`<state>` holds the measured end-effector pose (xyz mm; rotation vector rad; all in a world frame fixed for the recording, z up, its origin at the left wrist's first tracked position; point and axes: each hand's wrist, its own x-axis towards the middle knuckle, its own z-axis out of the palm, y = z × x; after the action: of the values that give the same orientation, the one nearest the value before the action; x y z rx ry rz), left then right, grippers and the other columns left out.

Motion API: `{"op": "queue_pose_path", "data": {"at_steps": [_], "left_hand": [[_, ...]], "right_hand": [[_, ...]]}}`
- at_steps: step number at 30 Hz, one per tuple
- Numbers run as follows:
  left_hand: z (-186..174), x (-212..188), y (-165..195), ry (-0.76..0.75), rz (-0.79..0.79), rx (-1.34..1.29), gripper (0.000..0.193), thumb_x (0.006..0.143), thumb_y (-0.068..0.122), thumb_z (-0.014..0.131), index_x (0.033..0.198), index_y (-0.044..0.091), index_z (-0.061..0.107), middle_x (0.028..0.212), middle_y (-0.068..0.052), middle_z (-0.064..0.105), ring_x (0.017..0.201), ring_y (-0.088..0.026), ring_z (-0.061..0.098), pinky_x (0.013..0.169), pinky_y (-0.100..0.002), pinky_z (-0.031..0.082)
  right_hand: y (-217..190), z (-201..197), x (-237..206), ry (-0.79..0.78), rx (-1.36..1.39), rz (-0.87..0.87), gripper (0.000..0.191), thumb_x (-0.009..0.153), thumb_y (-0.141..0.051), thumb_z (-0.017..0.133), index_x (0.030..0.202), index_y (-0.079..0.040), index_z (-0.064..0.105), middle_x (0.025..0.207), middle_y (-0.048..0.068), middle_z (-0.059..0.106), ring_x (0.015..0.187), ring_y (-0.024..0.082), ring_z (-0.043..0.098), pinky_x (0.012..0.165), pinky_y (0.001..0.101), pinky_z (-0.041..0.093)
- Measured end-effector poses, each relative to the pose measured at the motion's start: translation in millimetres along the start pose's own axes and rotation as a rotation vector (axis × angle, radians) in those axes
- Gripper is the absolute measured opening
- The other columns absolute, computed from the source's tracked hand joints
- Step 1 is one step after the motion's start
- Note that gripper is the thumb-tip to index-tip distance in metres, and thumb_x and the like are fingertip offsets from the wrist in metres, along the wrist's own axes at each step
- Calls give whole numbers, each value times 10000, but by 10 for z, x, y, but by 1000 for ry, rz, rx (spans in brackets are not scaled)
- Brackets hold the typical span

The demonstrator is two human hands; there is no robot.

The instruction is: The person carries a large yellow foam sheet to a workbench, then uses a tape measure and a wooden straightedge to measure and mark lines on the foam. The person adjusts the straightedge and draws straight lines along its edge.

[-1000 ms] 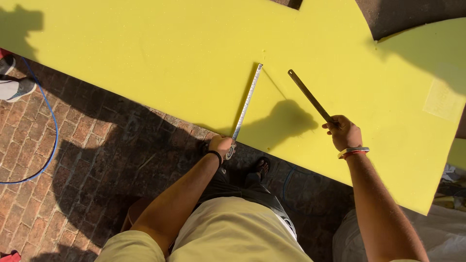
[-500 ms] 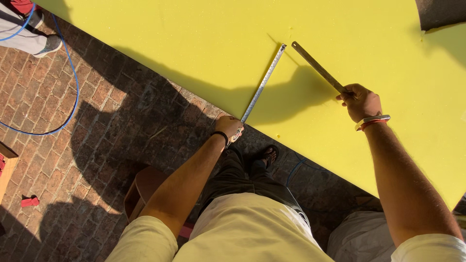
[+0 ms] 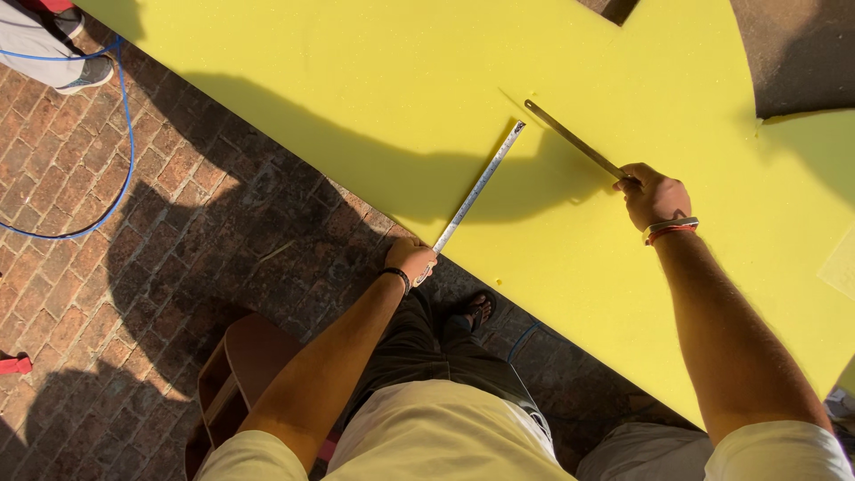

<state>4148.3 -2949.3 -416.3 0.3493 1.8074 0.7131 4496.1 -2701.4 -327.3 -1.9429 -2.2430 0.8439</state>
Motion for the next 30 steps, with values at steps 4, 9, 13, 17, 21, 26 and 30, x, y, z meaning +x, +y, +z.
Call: {"op": "queue_pose_path", "data": {"at_steps": [4, 9, 13, 17, 21, 26, 30], "left_hand": [[-18, -3, 36, 23, -87, 54, 109, 838, 62, 692, 738, 20, 677, 728, -111, 716, 585, -183, 679, 548, -331, 571], [-41, -17, 17, 3, -45, 17, 107, 819, 29, 704, 722, -6, 676, 718, -134, 705, 574, -197, 675, 542, -345, 568], [-55, -27, 31, 8, -62, -4, 119, 795, 10, 721, 701, -24, 656, 701, -136, 686, 560, -212, 664, 522, -357, 546], [-75, 38, 50, 11, -89, -4, 116, 808, 11, 705, 703, -20, 667, 691, -132, 693, 553, -204, 666, 517, -352, 537], [-70, 114, -5, 7, -59, -41, 115, 796, -8, 713, 701, -53, 667, 680, -153, 691, 534, -215, 665, 482, -353, 526], [-30, 153, -54, 26, -25, -20, 102, 806, 7, 690, 719, -45, 693, 690, -152, 713, 549, -202, 685, 495, -328, 549], [-11, 117, -31, -10, -35, -116, 51, 798, -20, 683, 754, -46, 679, 721, -164, 711, 560, -216, 670, 494, -339, 535]], "right_hand": [[8, 79, 170, 72, -78, -209, 231, 1041, -263, 619, 1231, -196, 734, 1028, -33, 792, 896, 177, 735, 799, 355, 572], [60, 123, 247, 16, -175, -181, 253, 1054, -262, 611, 1282, -241, 718, 1046, -33, 784, 879, 212, 734, 789, 370, 583], [72, 4, 271, 10, -217, -242, 264, 1051, -278, 610, 1294, -257, 711, 1059, -31, 781, 893, 208, 738, 784, 376, 592], [16, -16, 317, -20, -287, -195, 272, 1066, -315, 598, 1314, -278, 704, 1031, -4, 782, 867, 225, 736, 783, 383, 593], [37, -9, 296, -76, -322, -115, 264, 1080, -330, 582, 1313, -293, 703, 1025, 4, 778, 829, 238, 734, 753, 396, 596], [-5, -24, 293, 2, -295, -222, 236, 1074, -287, 595, 1258, -279, 743, 1036, -2, 783, 877, 229, 731, 772, 392, 593], [37, -110, 171, -31, -337, -73, 244, 1055, -304, 598, 1248, -296, 747, 1013, 17, 772, 856, 256, 719, 770, 410, 582]]}}
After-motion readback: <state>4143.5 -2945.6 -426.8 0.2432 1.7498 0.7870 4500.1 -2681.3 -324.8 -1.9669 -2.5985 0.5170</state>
